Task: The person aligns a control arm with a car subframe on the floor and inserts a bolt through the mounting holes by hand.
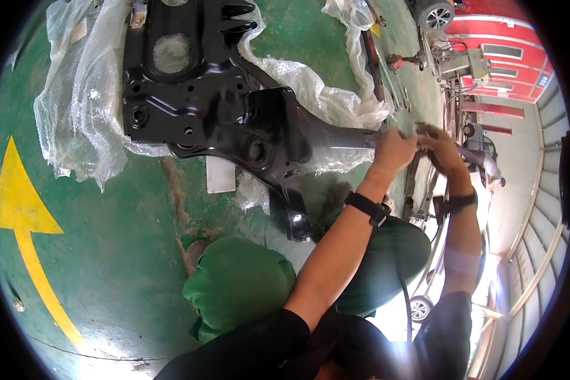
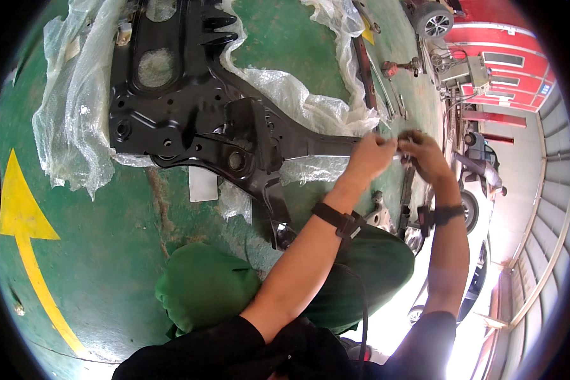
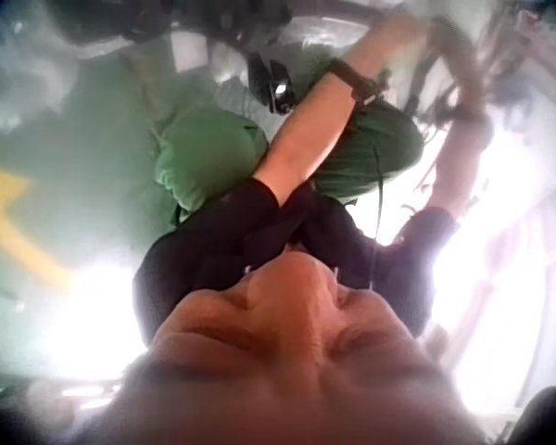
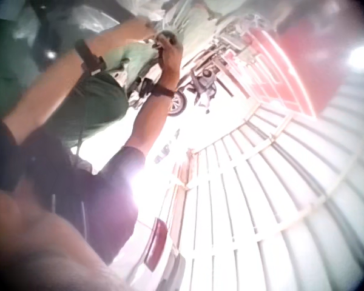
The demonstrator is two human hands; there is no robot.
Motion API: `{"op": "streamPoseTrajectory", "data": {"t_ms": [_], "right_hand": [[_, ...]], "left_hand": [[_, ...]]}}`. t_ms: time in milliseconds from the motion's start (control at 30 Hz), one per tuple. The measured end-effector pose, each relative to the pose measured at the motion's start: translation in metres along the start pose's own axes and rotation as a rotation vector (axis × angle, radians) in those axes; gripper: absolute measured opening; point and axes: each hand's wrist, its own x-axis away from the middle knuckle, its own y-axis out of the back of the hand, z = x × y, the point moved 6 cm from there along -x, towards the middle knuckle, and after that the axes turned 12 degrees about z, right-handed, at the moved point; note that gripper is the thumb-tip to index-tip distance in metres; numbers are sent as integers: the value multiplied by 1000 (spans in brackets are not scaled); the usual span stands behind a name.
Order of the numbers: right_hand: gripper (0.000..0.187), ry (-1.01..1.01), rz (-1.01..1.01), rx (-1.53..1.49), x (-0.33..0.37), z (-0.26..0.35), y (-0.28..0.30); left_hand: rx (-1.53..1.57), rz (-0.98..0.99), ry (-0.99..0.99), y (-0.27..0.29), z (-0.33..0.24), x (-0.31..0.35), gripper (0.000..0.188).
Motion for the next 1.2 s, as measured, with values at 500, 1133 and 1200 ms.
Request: {"op": "streamPoseTrajectory", "data": {"t_ms": [500, 1133, 1200], "right_hand": [[26, 108, 82, 223, -206, -43, -19], [20, 444, 16, 206, -291, -127, -62], [20, 525, -49, 254, -284, -124, -58]], "left_hand": [[-200, -367, 116, 92, 89, -20, 26], [-220, -296, 726, 160, 118, 34, 29], [-170, -459, 791, 170, 120, 66, 29]]}}
